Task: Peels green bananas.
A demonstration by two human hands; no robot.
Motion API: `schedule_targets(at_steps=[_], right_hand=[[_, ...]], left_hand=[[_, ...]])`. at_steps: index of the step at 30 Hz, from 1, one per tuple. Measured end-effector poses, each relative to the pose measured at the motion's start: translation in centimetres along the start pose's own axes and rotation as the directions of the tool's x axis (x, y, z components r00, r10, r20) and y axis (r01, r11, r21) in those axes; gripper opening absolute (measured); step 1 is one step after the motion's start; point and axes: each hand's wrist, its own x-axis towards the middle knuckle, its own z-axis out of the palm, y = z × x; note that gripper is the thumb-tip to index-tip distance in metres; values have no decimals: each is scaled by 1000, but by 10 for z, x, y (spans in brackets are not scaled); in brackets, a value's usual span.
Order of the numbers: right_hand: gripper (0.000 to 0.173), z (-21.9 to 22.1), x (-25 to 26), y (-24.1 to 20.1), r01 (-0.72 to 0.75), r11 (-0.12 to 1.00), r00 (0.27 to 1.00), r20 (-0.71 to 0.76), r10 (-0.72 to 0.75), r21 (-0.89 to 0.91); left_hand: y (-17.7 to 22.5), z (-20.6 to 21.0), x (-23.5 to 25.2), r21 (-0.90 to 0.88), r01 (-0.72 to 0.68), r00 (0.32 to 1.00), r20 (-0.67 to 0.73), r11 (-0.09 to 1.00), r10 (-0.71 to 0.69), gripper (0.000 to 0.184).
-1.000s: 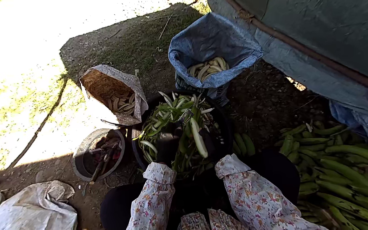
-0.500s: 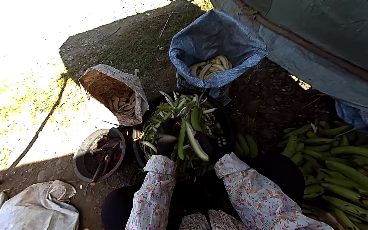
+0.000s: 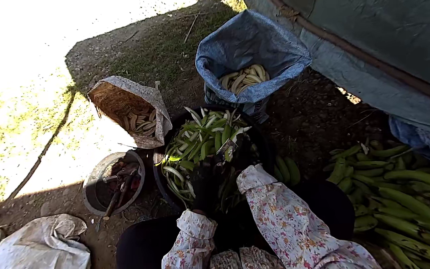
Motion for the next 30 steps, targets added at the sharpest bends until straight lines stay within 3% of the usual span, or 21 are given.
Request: schedule_targets(at_steps=[1,3,6,8,11,13,16,18,20,22,23,24,25,26,27,28,30], right_hand=[[39,2,-4,-3,-8,986,1000,-18,11,168],[42,10,-11,3,27,901,998,38,-48,432],[49,18,-17,30,81,878,934,272,-232,471],[48,16,-14,42,7,863,896,380,-229,505],[40,1,-11,31,-320,585,924,381,21,745],[40,0,4,27,-363,468,931,334,149,805],[40,2,22,42,-295,391,951,309,27,872],[49,20,48,59,-385,105,918,392,-59,917],[53,19,55,56,-478,8,876,477,-69,878],[44,25,52,55,-401,31,915,402,-29,915],[37,34,50,67,-276,73,949,284,-137,958],[37,46,53,85,-107,135,932,146,-331,985],[36,38,40,72,-70,262,958,139,-253,962],[33,17,20,43,-118,441,982,170,-82,890],[32,4,5,25,-114,621,986,163,-22,776],[35,-2,-4,20,-53,770,987,152,-57,636],[40,5,-12,23,57,835,978,136,-156,548]], left_hand=[[-1,-3,11,-19,28,998,53,999,-27,52],[-9,-2,34,-65,29,998,56,997,-26,52],[-19,-5,72,-3,69,997,42,998,-69,54],[-15,-16,86,65,124,987,97,990,-130,53],[-9,-15,71,25,51,996,73,998,-53,53],[-8,-2,46,-1,-78,997,24,997,78,53],[-2,6,9,66,-216,976,2,974,216,53],[-7,13,-6,97,-301,943,-119,949,312,50],[-14,17,-10,128,-338,906,-222,932,359,48],[-18,18,-9,145,-344,892,-259,928,371,48],[-17,17,-8,137,-327,903,-247,935,352,48],[-14,15,-7,121,-296,925,-210,947,316,48],[-11,13,-4,100,-258,949,-158,961,271,49],[-8,10,1,77,-213,971,-97,974,220,49],[-5,7,9,61,-170,984,-36,983,173,50],[-6,6,17,45,-154,988,-14,987,155,50],[-8,8,35,-5,-125,992,-35,992,124,47]])
